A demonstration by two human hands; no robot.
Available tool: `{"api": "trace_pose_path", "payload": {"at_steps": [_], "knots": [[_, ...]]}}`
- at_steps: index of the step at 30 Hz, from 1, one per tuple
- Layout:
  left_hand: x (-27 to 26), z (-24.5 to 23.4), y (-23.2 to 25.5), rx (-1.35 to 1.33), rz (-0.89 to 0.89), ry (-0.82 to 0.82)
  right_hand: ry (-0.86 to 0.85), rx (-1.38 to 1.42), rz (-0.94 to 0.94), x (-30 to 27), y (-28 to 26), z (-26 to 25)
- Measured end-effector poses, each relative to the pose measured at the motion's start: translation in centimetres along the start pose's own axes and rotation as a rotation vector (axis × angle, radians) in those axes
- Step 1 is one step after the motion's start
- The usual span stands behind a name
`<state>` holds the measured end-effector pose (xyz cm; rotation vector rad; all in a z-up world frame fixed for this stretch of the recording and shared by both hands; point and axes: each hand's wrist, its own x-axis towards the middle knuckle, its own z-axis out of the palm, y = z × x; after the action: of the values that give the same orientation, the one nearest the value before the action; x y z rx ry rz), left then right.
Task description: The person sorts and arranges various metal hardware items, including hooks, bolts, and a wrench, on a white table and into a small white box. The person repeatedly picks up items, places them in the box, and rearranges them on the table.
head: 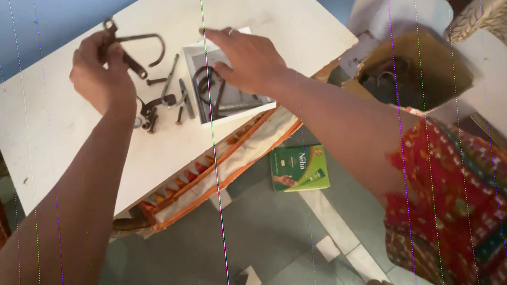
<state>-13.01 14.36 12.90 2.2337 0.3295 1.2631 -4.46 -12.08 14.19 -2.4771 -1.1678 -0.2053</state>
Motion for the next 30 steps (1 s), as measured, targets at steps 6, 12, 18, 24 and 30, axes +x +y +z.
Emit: {"api": "trace_pose_path", "payload": {"at_steps": [6,12,18,24,30], "knots": [[1.2,2.2,6.8,-0.293,0.013,-0.235,0.227,0.040,-0.005,0.0,2.3,-0.5],[0.8,4.9,11.6,-0.416,-0.066,-0.376,0.175,0.154,0.119,-1.5,4.6,-1.8],[-0.6,6.9,14.0,-0.500,-0.108,-0.494,0.284,0.079,0.087,-3.6,7.3,-3.6],[-0.5,9.6,15.1,-0.391,-0.336,-0.468,0.116,0.282,0.336,-3.9,8.5,-4.2],[-1.6,10.6,12.8,-0.246,-0.807,-0.429,0.165,0.699,0.566,-4.5,8.6,-3.2]]}}
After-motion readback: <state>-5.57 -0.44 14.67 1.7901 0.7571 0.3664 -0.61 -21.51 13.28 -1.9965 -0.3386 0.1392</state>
